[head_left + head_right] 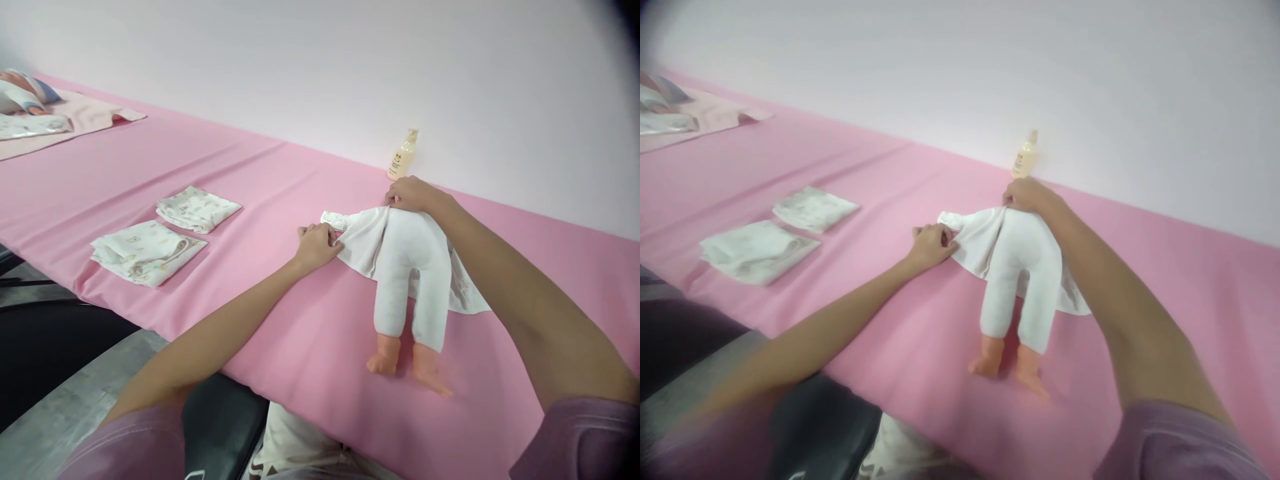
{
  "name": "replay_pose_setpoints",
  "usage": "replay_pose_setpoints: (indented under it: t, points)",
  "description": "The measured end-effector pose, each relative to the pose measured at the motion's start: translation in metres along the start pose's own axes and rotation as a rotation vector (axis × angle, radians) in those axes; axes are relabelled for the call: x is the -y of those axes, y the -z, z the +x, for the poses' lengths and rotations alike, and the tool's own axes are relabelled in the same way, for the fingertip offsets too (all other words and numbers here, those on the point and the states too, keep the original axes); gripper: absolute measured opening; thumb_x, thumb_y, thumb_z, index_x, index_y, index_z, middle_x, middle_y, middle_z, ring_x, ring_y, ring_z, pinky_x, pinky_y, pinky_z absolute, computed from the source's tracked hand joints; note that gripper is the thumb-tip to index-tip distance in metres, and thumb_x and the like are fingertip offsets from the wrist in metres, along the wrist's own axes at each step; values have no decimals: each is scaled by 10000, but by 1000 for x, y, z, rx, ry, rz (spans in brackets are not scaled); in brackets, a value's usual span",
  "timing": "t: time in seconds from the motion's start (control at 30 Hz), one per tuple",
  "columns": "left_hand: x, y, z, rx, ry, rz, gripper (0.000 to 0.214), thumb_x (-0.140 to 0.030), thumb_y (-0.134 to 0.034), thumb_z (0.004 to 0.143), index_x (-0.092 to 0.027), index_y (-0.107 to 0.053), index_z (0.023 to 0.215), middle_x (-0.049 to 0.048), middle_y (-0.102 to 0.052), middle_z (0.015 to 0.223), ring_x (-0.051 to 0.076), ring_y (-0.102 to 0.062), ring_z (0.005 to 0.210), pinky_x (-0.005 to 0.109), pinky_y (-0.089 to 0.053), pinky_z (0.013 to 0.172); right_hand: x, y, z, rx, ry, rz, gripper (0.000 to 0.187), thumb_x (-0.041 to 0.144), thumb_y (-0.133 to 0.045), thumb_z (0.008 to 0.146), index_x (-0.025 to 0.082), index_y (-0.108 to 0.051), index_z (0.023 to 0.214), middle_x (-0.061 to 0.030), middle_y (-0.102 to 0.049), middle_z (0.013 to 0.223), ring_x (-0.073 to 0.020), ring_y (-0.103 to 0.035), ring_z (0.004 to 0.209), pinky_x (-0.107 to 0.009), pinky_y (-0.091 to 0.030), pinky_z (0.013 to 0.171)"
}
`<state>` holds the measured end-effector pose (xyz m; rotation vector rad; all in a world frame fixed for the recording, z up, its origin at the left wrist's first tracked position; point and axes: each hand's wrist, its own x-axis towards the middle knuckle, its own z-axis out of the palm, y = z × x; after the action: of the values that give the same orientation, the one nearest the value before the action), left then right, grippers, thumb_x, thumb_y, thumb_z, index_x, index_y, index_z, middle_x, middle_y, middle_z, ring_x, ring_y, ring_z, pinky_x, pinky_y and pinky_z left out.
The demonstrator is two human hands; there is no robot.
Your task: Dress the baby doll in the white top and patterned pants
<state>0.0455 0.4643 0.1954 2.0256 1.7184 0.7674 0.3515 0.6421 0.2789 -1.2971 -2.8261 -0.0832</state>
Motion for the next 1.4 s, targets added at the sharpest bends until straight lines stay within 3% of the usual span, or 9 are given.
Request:
replay_pose_setpoints:
  t: [0.13, 0.23, 0.33, 0.47, 0.7, 0.93, 1.17, 1.3, 1.4]
  points:
    - [9, -1, 3, -116, 23, 11, 317, -440, -771, 960, -255, -554, 1099, 146, -687, 1303, 396, -600, 1244, 573, -422, 1146, 4, -5, -8, -76, 3, -118, 107, 183, -674, 911, 195, -780, 894, -137, -792, 1035, -326, -660, 1057, -466, -428, 979]
    - [20, -2, 20, -196, 6, -16, 375, -499, -690, 1039, -245, -576, 1290, 184, -624, 1458, 394, -541, 1369, 554, -413, 1217, 7, -13, -13, -156, -37, -133, 118, 202, -648, 914, 188, -756, 961, -174, -777, 1090, -369, -629, 1112, -507, -418, 1016]
    - [33, 0, 52, -147, -47, -41, 409, -491, -569, 1099, -218, -618, 1399, 181, -630, 1523, 375, -508, 1438, 550, -361, 1285, 9, -21, -16, -234, -72, -129, 141, 196, -636, 913, 191, -752, 994, -189, -773, 1110, -395, -612, 1133, -542, -419, 1045]
    - [44, 8, 88, 30, -76, -20, 401, -535, -556, 1087, -220, -773, 1208, 150, -720, 1431, 402, -525, 1424, 592, -341, 1276, 10, -27, -17, -275, -86, -124, 146, 192, -633, 932, 194, -757, 1009, -189, -779, 1116, -400, -617, 1148, -564, -420, 1086]
    - [49, 12, 90, 22, -67, -65, 298, -501, -672, 1020, -228, -738, 1119, 71, -770, 1011, 320, -678, 1093, 572, -407, 1220, 8, -33, -25, -350, -119, -102, 129, 197, -609, 971, 211, -735, 996, -181, -780, 1146, -397, -611, 1217, -542, -405, 1122]
    - [67, 22, 99, 0, -7, -268, 329, -486, -692, 1012, -219, -672, 1202, 108, -792, 1253, 251, -700, 1059, 410, -546, 1000, 9, -33, -29, -363, -143, -96, 128, 224, -613, 980, 207, -735, 1016, -181, -771, 1168, -394, -613, 1211, -533, -424, 1103]
    - [56, 30, 94, 65, 35, 20, 355, -553, -634, 1048, -242, -710, 1202, 66, -818, 1222, 308, -745, 1174, 537, -379, 1284, 11, -31, -33, -426, -110, -69, 168, 213, -617, 933, 203, -767, 1009, -150, -796, 1093, -398, -627, 1201, -608, -362, 1223]
    - [55, 36, 95, 156, 56, 42, 421, -645, -632, 1031, -256, -740, 1149, 50, -831, 1246, 335, -739, 1208, 551, -322, 1318, 11, -32, -38, -490, -119, -51, 200, 232, -634, 874, 210, -763, 1025, -142, -769, 1043, -402, -627, 1174, -631, -370, 1232]
    - [54, 36, 97, 175, 62, 58, 377, -603, -689, 990, -261, -756, 1137, 50, -827, 1219, 333, -745, 1186, 550, -343, 1295, 11, -35, -40, -509, -126, -44, 184, 227, -619, 867, 216, -748, 999, -137, -758, 1018, -402, -627, 1155, -646, -374, 1232]
